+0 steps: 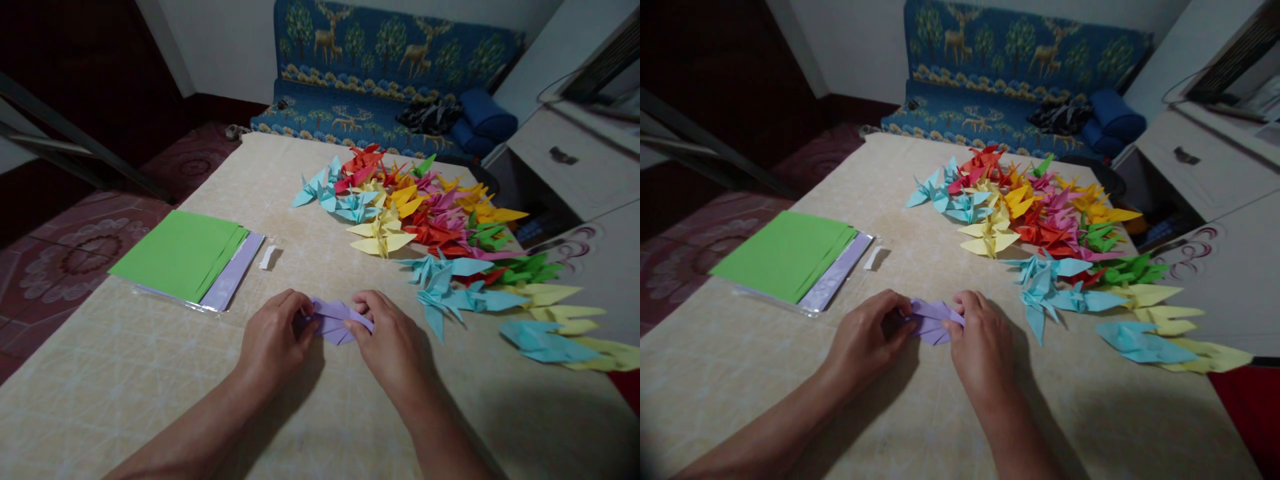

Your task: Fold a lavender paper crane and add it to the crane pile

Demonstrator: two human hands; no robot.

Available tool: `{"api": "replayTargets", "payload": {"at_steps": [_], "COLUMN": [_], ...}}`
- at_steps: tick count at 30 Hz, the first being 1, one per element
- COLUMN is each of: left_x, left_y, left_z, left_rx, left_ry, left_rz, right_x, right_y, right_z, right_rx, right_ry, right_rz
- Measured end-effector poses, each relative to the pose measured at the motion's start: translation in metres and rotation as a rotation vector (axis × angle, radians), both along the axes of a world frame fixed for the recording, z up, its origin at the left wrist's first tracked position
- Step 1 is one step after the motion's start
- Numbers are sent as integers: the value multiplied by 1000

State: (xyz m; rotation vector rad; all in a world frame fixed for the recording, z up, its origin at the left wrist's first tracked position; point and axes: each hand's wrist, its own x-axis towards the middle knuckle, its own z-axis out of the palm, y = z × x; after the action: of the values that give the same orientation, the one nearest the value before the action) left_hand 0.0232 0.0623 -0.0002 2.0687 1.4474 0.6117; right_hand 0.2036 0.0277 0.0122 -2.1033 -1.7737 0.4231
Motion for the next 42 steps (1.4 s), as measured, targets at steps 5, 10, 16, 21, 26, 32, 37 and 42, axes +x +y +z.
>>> {"api": "replayTargets", "payload": {"at_steps": [5, 10, 16, 21, 26, 32, 37, 42], "left_x": [-3, -5, -13, -4, 31, 56, 55, 53], "left_y": [2, 6, 16, 20, 17, 20, 21, 21], "left_z": [-8, -16, -16, 1, 20, 12, 2, 5], "left_rx": [-28, 55, 161, 34, -531, -585, -620, -565], "left_ry": [-43, -125, -258, -700, -1055, -1191, -1265, -1237], "left_rz": [44, 6, -39, 259, 274, 336, 310, 327], "right_x": [-2, 0, 5, 5, -10, -21, -21, -23], "right_y": [8, 14, 7, 14, 18, 14, 16, 15], "right_z": [10, 21, 6, -21, -30, -28, -25, -24], "right_rx": [-121, -230, -97, 181, 367, 348, 236, 209], "right_ry": [-19, -21, 190, 852, 1070, 1099, 1202, 1151], "right_rz": [-24, 18, 11, -164, -311, -313, -193, -129]}}
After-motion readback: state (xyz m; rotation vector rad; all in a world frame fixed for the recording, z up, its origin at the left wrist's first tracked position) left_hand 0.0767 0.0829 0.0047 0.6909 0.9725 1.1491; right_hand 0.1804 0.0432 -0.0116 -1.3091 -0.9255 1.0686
